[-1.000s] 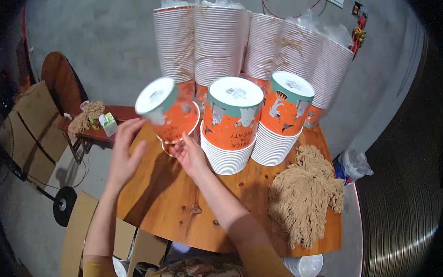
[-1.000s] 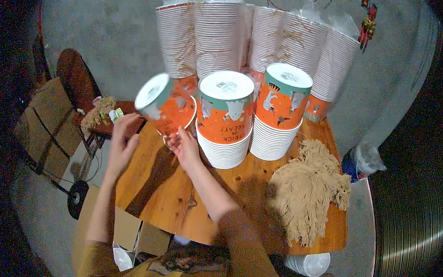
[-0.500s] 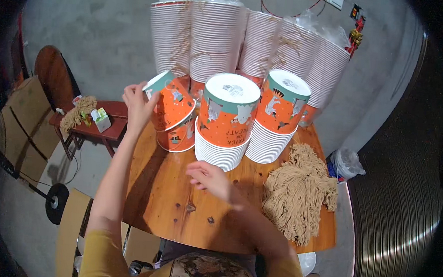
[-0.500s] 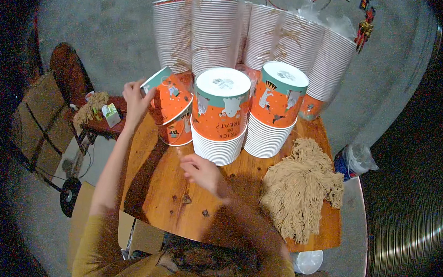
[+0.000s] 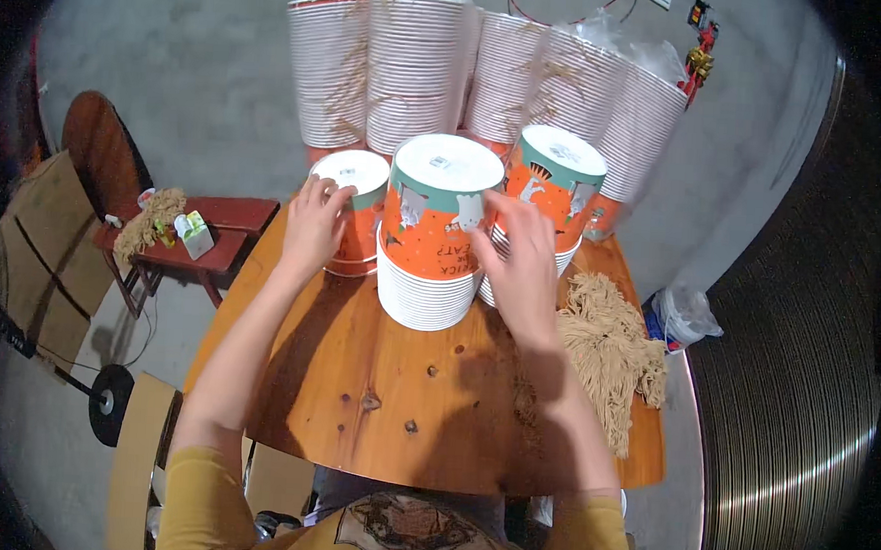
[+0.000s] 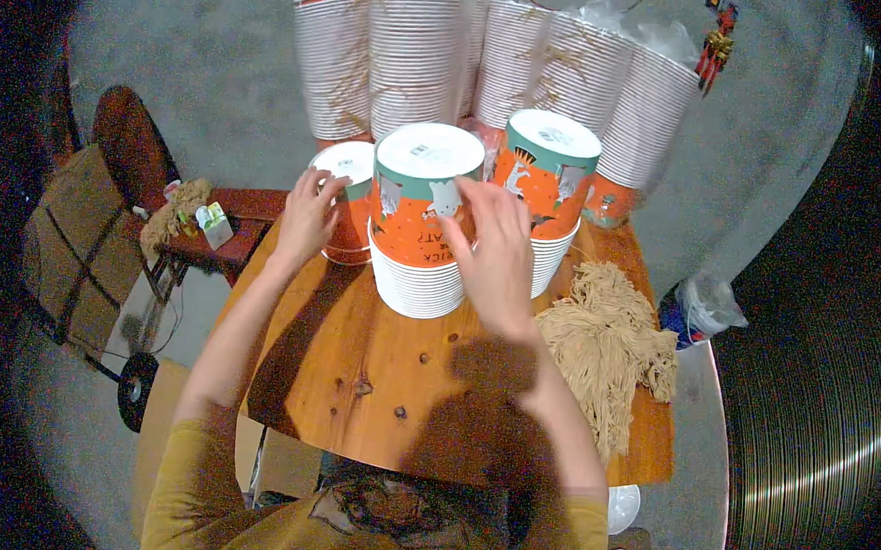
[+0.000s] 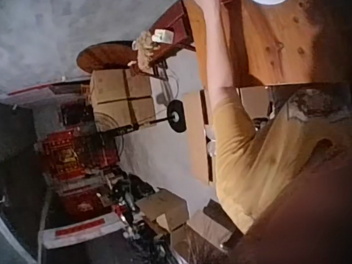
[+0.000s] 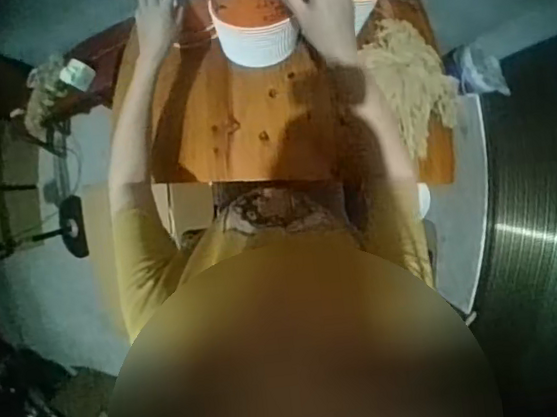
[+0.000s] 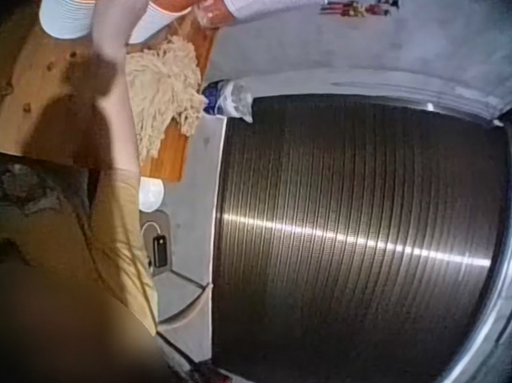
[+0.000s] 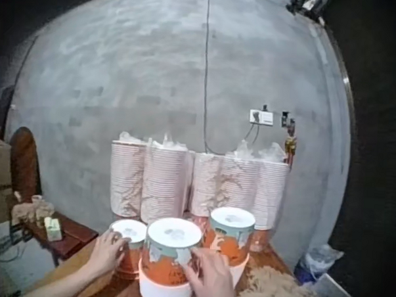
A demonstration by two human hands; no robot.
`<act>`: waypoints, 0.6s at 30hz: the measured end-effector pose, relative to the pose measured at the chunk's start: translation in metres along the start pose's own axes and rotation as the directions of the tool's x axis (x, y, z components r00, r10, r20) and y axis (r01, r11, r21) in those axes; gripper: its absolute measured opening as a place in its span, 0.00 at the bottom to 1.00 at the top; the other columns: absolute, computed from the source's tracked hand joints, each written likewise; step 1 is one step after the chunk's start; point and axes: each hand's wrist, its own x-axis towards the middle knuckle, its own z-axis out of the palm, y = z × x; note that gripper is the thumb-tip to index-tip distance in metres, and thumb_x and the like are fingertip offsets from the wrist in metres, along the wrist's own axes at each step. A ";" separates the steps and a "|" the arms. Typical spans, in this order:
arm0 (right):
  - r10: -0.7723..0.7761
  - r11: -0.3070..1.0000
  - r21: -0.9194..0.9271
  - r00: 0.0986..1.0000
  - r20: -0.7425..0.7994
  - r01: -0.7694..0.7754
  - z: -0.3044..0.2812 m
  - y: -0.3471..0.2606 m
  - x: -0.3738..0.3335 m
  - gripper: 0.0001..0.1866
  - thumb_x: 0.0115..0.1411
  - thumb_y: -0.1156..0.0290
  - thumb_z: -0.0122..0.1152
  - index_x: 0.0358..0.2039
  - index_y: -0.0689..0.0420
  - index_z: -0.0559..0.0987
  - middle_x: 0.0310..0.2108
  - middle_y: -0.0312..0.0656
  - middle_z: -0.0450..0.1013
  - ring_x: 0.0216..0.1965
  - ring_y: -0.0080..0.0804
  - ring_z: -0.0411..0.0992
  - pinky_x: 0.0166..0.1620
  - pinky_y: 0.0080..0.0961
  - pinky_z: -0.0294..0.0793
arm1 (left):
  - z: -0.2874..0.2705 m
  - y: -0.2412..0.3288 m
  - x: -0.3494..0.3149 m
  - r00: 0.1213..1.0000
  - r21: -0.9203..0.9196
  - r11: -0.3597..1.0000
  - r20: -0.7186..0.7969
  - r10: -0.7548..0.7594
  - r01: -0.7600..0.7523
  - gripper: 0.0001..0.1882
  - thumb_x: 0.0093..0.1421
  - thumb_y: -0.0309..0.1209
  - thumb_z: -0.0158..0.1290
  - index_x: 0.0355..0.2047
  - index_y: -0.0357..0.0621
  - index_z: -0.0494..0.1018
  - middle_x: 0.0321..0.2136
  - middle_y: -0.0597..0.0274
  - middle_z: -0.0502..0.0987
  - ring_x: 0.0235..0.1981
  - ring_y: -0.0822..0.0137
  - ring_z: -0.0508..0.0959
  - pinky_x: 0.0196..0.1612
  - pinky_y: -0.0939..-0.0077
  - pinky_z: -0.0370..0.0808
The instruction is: Tying strings to small items and organizing them inside decorated paper cups.
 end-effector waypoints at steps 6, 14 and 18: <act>-0.064 0.995 -0.073 0.998 -0.024 0.062 0.001 0.015 0.019 0.18 0.50 0.71 0.65 0.42 0.55 0.74 0.43 0.43 0.69 0.45 0.45 0.67 0.48 0.38 0.69 | 0.016 0.048 -0.037 0.993 -0.409 0.910 -0.069 -0.100 0.063 0.37 0.53 0.33 0.58 0.60 0.38 0.55 0.56 0.40 0.58 0.59 0.45 0.59 0.60 0.54 0.58; -0.010 0.994 0.105 0.989 0.148 -0.006 0.011 0.025 0.037 0.10 0.49 0.69 0.64 0.33 0.55 0.77 0.39 0.40 0.72 0.44 0.43 0.68 0.47 0.36 0.68 | 0.031 0.108 -0.060 0.934 -0.640 0.685 0.179 -0.308 0.349 0.60 0.45 0.45 0.65 0.66 0.42 0.35 0.62 0.43 0.48 0.64 0.49 0.52 0.63 0.57 0.55; 0.006 0.987 0.160 0.989 0.150 -0.030 0.012 0.020 0.040 0.09 0.49 0.70 0.64 0.33 0.55 0.77 0.39 0.39 0.71 0.43 0.42 0.67 0.46 0.35 0.68 | 0.043 0.104 -0.066 0.911 -0.618 0.677 0.194 -0.363 0.401 0.61 0.44 0.48 0.65 0.67 0.44 0.36 0.63 0.45 0.48 0.64 0.49 0.52 0.62 0.56 0.55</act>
